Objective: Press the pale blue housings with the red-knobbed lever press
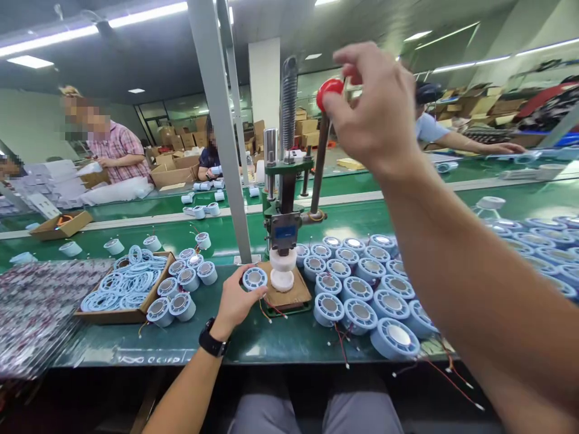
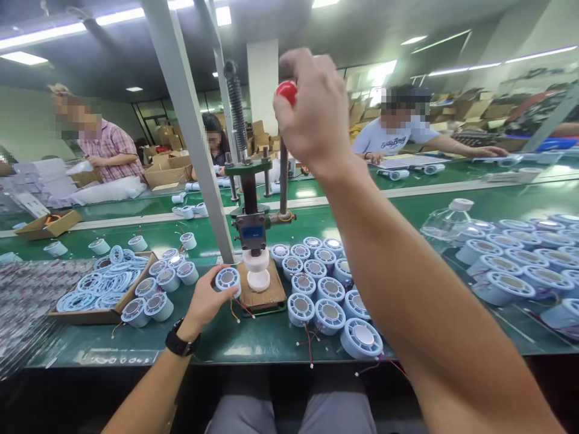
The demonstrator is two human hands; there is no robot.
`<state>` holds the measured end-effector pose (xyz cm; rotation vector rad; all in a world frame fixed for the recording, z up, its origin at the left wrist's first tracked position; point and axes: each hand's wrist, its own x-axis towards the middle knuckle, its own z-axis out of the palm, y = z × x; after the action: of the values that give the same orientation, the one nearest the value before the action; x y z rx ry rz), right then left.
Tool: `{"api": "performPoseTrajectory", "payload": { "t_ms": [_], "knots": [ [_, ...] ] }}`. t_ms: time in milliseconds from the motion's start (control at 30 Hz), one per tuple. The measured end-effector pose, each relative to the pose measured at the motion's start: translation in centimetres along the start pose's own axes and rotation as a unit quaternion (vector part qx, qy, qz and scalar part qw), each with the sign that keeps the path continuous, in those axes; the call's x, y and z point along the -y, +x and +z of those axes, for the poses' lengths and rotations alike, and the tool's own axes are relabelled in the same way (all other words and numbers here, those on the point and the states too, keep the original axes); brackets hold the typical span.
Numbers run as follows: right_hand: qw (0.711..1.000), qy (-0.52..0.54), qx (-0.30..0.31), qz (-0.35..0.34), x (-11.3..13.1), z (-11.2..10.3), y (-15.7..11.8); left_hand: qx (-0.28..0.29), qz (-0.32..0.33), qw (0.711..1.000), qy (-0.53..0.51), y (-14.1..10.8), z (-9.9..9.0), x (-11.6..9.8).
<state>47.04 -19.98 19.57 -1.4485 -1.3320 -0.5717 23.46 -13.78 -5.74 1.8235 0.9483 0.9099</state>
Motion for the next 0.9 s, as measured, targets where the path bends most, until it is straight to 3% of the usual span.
{"api": "performPoseTrajectory", "payload": {
  "t_ms": [100,200,300,400,500,567,600,633,733,800,833,900],
  "knots": [
    [0.993,0.094,0.039,0.061,-1.2,2.0,4.5,0.025,0.018,0.998,-0.048,2.3,2.6,-0.7],
    [0.986,0.152,0.03,0.069,-2.3,3.9,4.4,0.059,0.032,0.993,-0.096,3.7,5.2,-0.7],
    [0.978,0.199,0.003,0.068,-2.6,4.7,3.9,0.084,0.032,0.987,-0.133,4.3,6.7,-0.1],
    [0.982,0.169,0.004,0.089,-2.0,4.1,4.8,0.103,0.027,0.983,-0.15,4.4,7.0,0.8],
    [0.982,0.15,0.017,0.111,-0.5,1.5,4.3,0.101,0.032,0.984,-0.144,4.0,7.0,1.7],
    [0.985,0.163,0.005,0.063,0.8,-0.8,0.6,0.093,0.04,0.986,-0.13,3.6,7.1,2.1],
    [0.987,0.161,-0.017,0.023,1.5,-1.7,-2.6,0.09,0.046,0.987,-0.123,3.5,7.2,2.2],
    [0.987,0.15,-0.047,-0.025,2.0,-2.4,-6.5,0.087,0.052,0.988,-0.118,3.3,7.3,2.3],
    [0.98,0.028,-0.189,-0.047,2.6,-2.6,-20.0,0.074,0.069,0.989,-0.11,3.0,7.3,2.4],
    [0.983,0.01,-0.178,-0.04,2.3,-2.1,-26.5,0.07,0.07,0.989,-0.106,3.0,7.3,2.3],
    [0.986,0.01,-0.16,-0.039,2.2,-2.0,-28.1,0.068,0.068,0.99,-0.102,3.1,7.3,2.3],
    [0.989,0.023,-0.134,-0.053,2.2,-2.2,-27.0,0.061,0.062,0.992,-0.093,3.1,7.3,2.1]
  ]
}}
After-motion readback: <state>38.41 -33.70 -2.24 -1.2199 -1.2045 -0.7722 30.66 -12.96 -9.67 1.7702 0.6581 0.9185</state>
